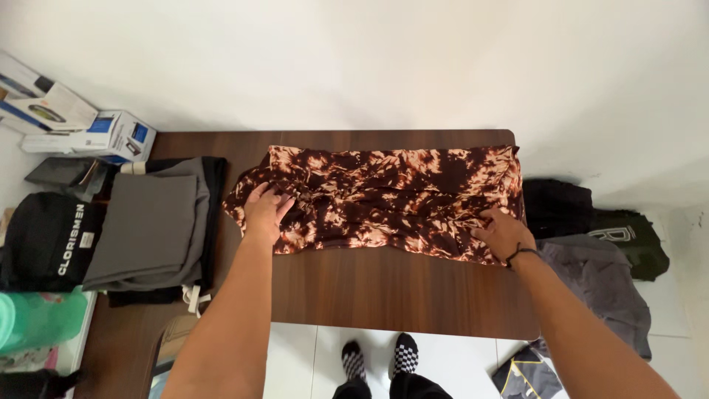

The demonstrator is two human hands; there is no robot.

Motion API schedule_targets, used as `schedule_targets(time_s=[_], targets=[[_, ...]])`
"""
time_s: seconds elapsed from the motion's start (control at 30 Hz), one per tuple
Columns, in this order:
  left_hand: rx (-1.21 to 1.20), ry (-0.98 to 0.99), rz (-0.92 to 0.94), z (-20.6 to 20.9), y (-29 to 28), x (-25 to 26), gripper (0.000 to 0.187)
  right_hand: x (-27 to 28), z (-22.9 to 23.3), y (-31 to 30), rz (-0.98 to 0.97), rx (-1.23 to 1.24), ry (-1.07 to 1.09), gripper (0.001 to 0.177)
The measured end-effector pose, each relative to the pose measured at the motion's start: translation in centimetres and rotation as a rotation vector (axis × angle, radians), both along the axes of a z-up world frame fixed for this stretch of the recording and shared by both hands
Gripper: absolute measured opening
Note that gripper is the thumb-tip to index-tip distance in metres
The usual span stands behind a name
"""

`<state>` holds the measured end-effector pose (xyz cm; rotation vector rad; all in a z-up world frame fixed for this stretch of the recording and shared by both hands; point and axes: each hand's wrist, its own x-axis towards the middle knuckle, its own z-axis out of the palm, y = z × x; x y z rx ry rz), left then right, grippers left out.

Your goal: The person picks up a shirt, spreads it out on a table, and folds the sides and bottom until it is a square.

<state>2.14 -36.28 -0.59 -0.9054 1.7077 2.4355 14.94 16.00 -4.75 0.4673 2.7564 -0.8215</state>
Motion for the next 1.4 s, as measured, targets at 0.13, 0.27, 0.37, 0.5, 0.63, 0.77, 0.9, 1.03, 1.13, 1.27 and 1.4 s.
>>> schedule_targets(time_s=[0.13, 0.27, 0.37, 0.5, 0.63, 0.77, 0.9, 1.03, 1.13, 1.27, 1.4], targets=[[0.034, 0.007, -0.037, -0.5, -0.5, -1.2, 0.058, 0.6, -3.1, 1.1, 0.012, -0.022, 0.278, 0.028], [0.11, 0.058, -0.026, -0.8, 0.7, -2.7, 0.063, 1.6, -3.3, 3.4, -0.306, -0.251, 0.147, 0.024], [0.034, 0.005, -0.056, 0.8, 1.7, -2.0, 0.072, 1.2, -3.5, 4.3, -0.276, -0.201, 0.291, 0.024], [-0.43, -0.036, -0.294, 3.5, 3.4, 0.3, 0.083, -0.1, -2.4, 3.3, -0.262, -0.185, 0.322, 0.027], [-1.506, 0.51, -0.507, 3.2, 4.9, 3.8, 0.075, -0.3, -0.5, 1.1, -0.203, 0.167, 0.321, 0.028], [-1.735, 0.4, -1.07, 2.2, 6.0, 6.0, 0.077, 1.2, 0.8, -1.1, -0.152, 0.371, 0.317, 0.024], [-1.8, 0.538, -0.905, 1.3, 6.8, 8.1, 0.081, 0.8, 1.9, -7.7, 0.002, 0.923, 0.289, 0.021], [-1.851, 0.515, -1.09, 0.9, 8.3, 10.8, 0.077, 1.6, 2.0, -20.5, 0.828, 0.792, 0.216, 0.037], [-1.773, 0.196, -1.25, 0.4, 7.5, 10.8, 0.077, 2.4, 1.1, -23.9, 0.504, 0.342, 0.331, 0.062], [-1.75, 0.318, -1.133, 0.3, 4.3, 11.2, 0.077, 4.6, 1.4, -13.7, 0.194, 0.398, 0.16, 0.075], [-1.823, 0.243, -1.209, 0.6, 6.6, 10.8, 0.079, 4.8, 1.4, -7.0, 0.099, 0.443, 0.189, 0.077]])
